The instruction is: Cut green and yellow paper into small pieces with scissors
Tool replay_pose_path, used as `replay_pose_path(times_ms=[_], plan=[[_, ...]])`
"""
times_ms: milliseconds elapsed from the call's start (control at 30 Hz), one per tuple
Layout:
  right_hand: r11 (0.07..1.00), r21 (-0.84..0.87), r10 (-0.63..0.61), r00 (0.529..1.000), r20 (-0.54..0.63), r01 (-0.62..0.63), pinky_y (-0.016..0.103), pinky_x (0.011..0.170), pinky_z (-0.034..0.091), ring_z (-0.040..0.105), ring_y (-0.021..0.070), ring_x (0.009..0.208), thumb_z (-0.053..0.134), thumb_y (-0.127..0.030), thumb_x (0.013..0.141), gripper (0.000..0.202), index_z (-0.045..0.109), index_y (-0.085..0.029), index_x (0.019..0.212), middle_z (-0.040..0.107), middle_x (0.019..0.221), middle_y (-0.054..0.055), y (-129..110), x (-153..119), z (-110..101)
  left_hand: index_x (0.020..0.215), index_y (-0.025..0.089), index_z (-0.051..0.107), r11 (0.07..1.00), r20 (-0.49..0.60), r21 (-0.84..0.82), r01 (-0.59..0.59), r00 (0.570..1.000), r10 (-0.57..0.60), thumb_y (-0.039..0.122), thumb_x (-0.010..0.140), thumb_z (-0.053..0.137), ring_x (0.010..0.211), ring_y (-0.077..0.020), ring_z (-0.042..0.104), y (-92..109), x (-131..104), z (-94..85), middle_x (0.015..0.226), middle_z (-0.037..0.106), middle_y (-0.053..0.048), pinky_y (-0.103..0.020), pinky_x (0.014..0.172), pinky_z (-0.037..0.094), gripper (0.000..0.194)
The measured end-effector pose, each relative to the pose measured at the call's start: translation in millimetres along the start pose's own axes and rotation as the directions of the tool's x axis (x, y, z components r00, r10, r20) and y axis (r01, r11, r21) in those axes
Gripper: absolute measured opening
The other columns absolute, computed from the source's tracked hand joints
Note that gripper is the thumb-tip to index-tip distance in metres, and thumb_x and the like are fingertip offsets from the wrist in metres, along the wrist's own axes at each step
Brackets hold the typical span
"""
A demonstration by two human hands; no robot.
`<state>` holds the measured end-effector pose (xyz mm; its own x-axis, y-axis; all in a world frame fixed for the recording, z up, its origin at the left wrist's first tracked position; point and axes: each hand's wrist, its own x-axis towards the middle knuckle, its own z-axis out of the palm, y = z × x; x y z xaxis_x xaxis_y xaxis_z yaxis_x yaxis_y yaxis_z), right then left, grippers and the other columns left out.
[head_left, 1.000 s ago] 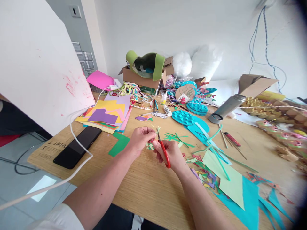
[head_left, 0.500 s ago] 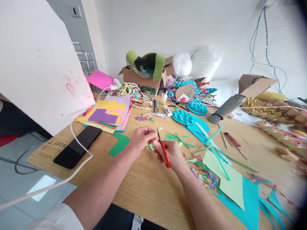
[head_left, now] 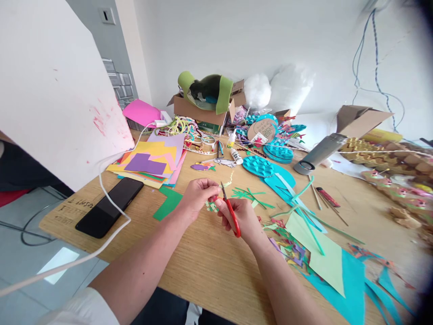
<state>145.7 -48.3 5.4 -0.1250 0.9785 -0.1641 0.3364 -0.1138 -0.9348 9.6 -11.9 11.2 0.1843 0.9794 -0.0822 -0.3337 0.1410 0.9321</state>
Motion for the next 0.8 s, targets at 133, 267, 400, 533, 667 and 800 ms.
replay_pose_path(times_ms=[133, 267, 400, 533, 667, 800], plan=[[1.000, -0.004, -0.003, 1.000, 0.007, 0.003, 0.016, 0.031, 0.033, 0.050, 0.0096, 0.032, 0.065, -0.065, 0.071, 0.052, 0.055, -0.016, 0.056, 0.055, 0.041, 0.000, 0.2, -0.4, -0.2, 0.060, 0.014, 0.062, 1.000, -0.016, -0.005, -0.007, 1.000, 0.007, 0.021, 0.058, 0.072, 0.048, -0.0069, 0.046, 0.5, 0.0, 0.2, 0.049, 0.055, 0.004, -0.021, 0.049, 0.035, 0.012], [0.999, -0.017, -0.029, 1.000, 0.008, 0.029, 0.016, 0.033, 0.034, 0.051, 0.0099, 0.034, 0.065, -0.063, 0.073, 0.051, 0.054, -0.016, 0.056, 0.056, 0.042, 0.000, 0.1, -0.6, -0.9, 0.058, 0.014, 0.061, 1.000, 0.009, 0.008, -0.005, 1.000, 0.005, 0.021, 0.058, 0.072, 0.047, -0.0071, 0.045, -0.3, 1.4, -0.7, 0.048, 0.054, 0.004, -0.021, 0.049, 0.035, 0.013], [1.000, -0.014, -0.021, 1.000, 0.011, 0.021, 0.017, 0.033, 0.034, 0.051, 0.0098, 0.033, 0.065, -0.064, 0.072, 0.051, 0.055, -0.016, 0.057, 0.056, 0.042, 0.000, -0.1, -0.3, -0.5, 0.056, 0.014, 0.060, 1.000, 0.010, 0.010, -0.008, 1.000, 0.008, 0.021, 0.057, 0.071, 0.047, -0.0073, 0.045, -0.9, 2.2, -0.8, 0.048, 0.054, 0.004, -0.022, 0.049, 0.034, 0.013], [1.000, -0.010, 0.009, 1.000, 0.009, -0.009, 0.016, 0.031, 0.032, 0.050, 0.0095, 0.032, 0.066, -0.064, 0.071, 0.052, 0.055, -0.016, 0.056, 0.055, 0.041, -0.001, -0.1, -0.4, 0.2, 0.057, 0.014, 0.061, 1.000, -0.010, 0.007, -0.014, 1.000, 0.014, 0.021, 0.057, 0.070, 0.047, -0.0069, 0.044, 1.5, 0.9, 0.7, 0.048, 0.053, 0.004, -0.021, 0.049, 0.034, 0.012], [1.000, -0.003, 0.001, 1.000, 0.008, -0.001, 0.016, 0.031, 0.032, 0.049, 0.0094, 0.032, 0.066, -0.064, 0.071, 0.051, 0.055, -0.016, 0.056, 0.054, 0.040, -0.001, 0.7, 0.2, 0.1, 0.059, 0.014, 0.061, 1.000, -0.023, 0.011, -0.011, 1.000, 0.012, 0.021, 0.058, 0.070, 0.047, -0.0068, 0.045, 2.4, -0.3, 1.0, 0.049, 0.053, 0.005, -0.021, 0.049, 0.034, 0.011], [1.000, 0.002, 0.000, 1.000, 0.006, 0.000, 0.017, 0.031, 0.033, 0.050, 0.0098, 0.032, 0.066, -0.064, 0.071, 0.052, 0.054, -0.016, 0.056, 0.055, 0.041, -0.001, 2.0, 1.0, -0.3, 0.059, 0.014, 0.061, 1.000, 0.006, 0.004, 0.001, 1.000, -0.001, 0.022, 0.058, 0.071, 0.048, -0.0075, 0.046, -0.3, 0.0, 0.2, 0.051, 0.055, 0.004, -0.022, 0.050, 0.035, 0.013]])
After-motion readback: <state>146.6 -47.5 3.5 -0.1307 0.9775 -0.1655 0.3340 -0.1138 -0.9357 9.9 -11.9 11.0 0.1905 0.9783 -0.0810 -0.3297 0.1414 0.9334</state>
